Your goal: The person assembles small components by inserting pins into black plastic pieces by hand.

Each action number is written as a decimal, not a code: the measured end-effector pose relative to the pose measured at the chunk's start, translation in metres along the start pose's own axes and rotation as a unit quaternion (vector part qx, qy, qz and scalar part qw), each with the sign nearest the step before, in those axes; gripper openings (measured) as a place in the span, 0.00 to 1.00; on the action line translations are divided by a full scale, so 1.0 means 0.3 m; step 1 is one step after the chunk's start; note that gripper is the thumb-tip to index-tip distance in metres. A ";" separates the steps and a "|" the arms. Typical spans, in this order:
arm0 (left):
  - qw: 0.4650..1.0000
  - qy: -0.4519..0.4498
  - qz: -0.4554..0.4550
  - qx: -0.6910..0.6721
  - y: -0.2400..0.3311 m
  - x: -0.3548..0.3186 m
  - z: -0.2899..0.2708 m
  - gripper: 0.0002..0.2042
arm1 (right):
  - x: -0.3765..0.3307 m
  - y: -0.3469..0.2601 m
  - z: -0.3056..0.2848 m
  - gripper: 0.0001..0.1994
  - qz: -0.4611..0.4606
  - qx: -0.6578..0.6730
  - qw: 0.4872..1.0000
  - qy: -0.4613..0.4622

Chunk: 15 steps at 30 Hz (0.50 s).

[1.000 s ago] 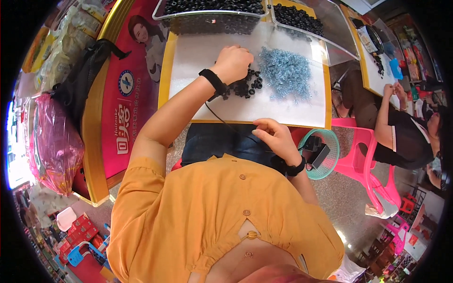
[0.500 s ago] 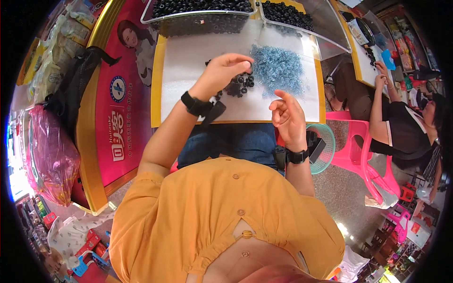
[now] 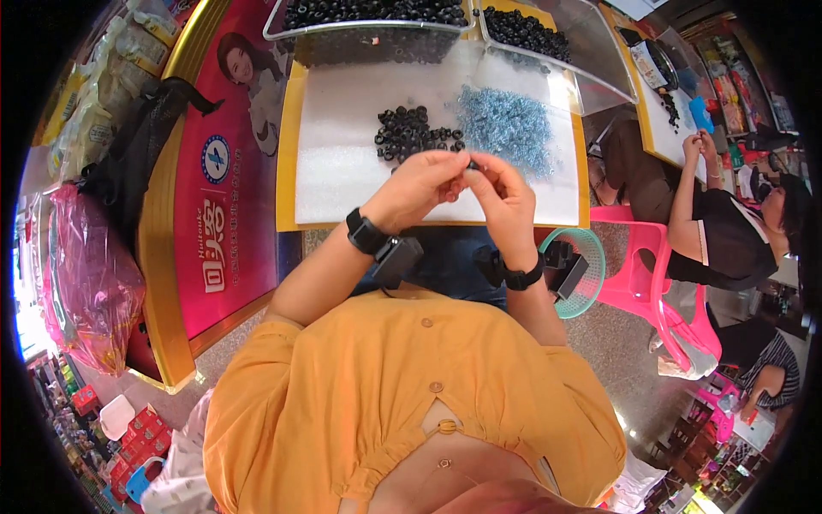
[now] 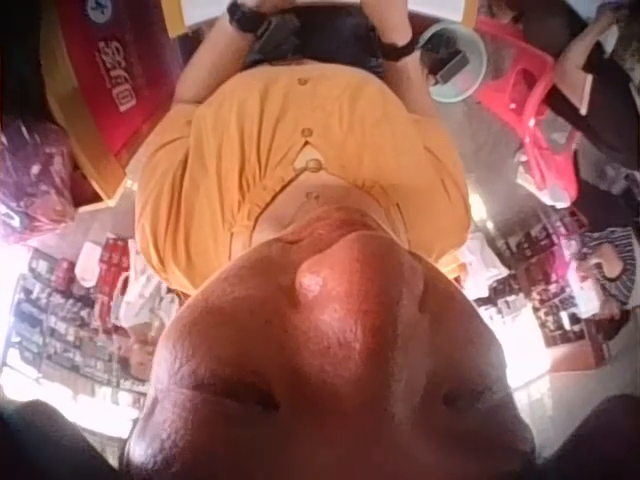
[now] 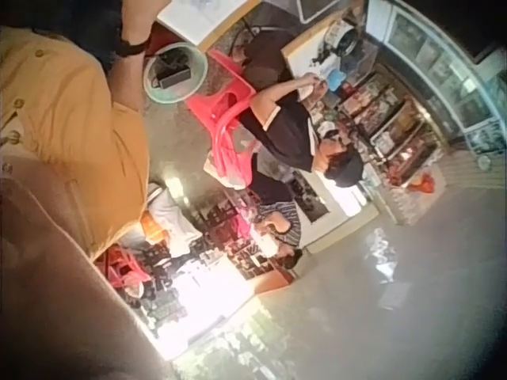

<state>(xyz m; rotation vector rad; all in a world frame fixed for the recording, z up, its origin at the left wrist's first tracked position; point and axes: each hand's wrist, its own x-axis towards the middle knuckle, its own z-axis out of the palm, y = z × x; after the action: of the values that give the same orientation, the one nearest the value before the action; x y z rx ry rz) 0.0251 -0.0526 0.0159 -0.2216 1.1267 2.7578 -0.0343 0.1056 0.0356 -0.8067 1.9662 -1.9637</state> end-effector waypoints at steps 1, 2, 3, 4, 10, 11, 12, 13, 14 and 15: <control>1.000 0.003 -0.010 0.000 -0.003 -0.011 0.003 0.14 | -0.009 -0.002 -0.006 0.13 0.034 0.011 0.999 -0.019; 1.000 0.006 -0.020 0.001 -0.005 -0.022 0.004 0.14 | -0.016 -0.005 -0.013 0.13 0.067 0.022 0.997 -0.038; 1.000 0.000 -0.029 -0.004 -0.005 -0.035 0.003 0.14 | -0.022 -0.010 -0.024 0.12 0.105 0.009 0.993 -0.049; 1.000 -0.001 -0.026 -0.002 -0.008 -0.043 -0.002 0.14 | -0.027 -0.014 -0.028 0.12 0.102 0.009 0.994 -0.049; 0.997 -0.001 -0.076 -0.004 -0.032 -0.059 -0.020 0.14 | -0.053 -0.005 -0.050 0.13 0.108 -0.035 0.990 -0.077; 0.997 -0.002 -0.079 -0.004 -0.030 -0.060 -0.022 0.14 | -0.054 -0.007 -0.050 0.13 0.110 -0.034 0.990 -0.075; 0.995 0.016 -0.087 0.041 -0.021 -0.065 -0.016 0.15 | -0.057 -0.015 -0.051 0.14 0.086 -0.067 0.991 -0.080; 0.991 0.033 -0.095 0.085 -0.019 -0.068 -0.014 0.15 | -0.060 -0.018 -0.052 0.14 0.062 -0.099 0.989 -0.085; 0.991 0.029 -0.102 0.085 -0.027 -0.070 -0.016 0.15 | -0.064 -0.013 -0.054 0.14 0.067 -0.100 0.990 -0.079; 0.989 0.045 -0.087 0.115 -0.032 -0.072 -0.020 0.16 | -0.061 -0.007 -0.054 0.14 0.034 -0.133 0.987 -0.079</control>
<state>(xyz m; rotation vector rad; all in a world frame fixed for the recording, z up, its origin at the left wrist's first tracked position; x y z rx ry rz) 0.0485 -0.0520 0.0092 -0.3980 1.3658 2.4643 -0.0276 0.1292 0.0348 -0.9126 2.1543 -1.5683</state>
